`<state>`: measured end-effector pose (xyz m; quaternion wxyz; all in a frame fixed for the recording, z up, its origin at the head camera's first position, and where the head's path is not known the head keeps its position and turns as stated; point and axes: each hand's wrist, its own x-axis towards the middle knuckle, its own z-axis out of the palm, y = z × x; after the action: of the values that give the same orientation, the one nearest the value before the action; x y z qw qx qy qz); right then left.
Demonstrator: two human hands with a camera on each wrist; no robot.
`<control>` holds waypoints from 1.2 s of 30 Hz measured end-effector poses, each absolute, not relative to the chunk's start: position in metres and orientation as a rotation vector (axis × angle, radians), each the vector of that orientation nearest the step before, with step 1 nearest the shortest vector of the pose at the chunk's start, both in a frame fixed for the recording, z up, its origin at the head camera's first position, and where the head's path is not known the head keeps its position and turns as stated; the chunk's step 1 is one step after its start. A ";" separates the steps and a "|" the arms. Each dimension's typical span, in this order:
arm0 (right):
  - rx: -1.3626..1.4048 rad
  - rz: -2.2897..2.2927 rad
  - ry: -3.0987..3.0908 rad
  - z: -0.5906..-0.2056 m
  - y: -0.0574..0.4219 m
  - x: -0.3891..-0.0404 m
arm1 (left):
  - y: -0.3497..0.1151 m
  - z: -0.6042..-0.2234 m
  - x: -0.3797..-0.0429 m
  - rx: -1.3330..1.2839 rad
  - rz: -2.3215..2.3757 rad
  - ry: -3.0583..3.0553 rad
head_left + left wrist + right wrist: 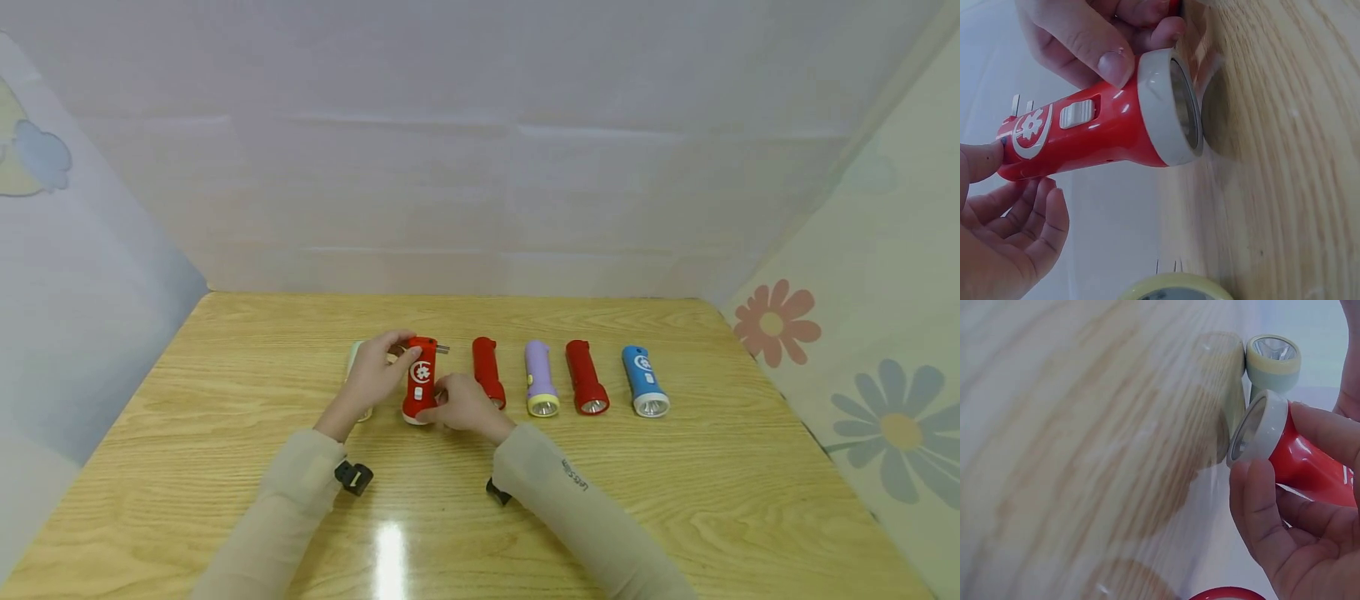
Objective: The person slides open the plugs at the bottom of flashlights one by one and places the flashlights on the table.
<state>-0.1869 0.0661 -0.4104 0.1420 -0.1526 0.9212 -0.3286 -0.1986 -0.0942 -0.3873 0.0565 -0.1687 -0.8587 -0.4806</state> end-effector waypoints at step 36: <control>-0.193 -1.175 2.584 -0.414 0.060 -0.184 | -0.080 -0.403 -0.226 -0.068 -1.666 -2.591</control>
<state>-0.1836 0.0604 -0.4140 0.1476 -0.0672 0.8982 -0.4086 -0.2260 -0.0795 -0.4031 0.0301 -0.0222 -0.8406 -0.5403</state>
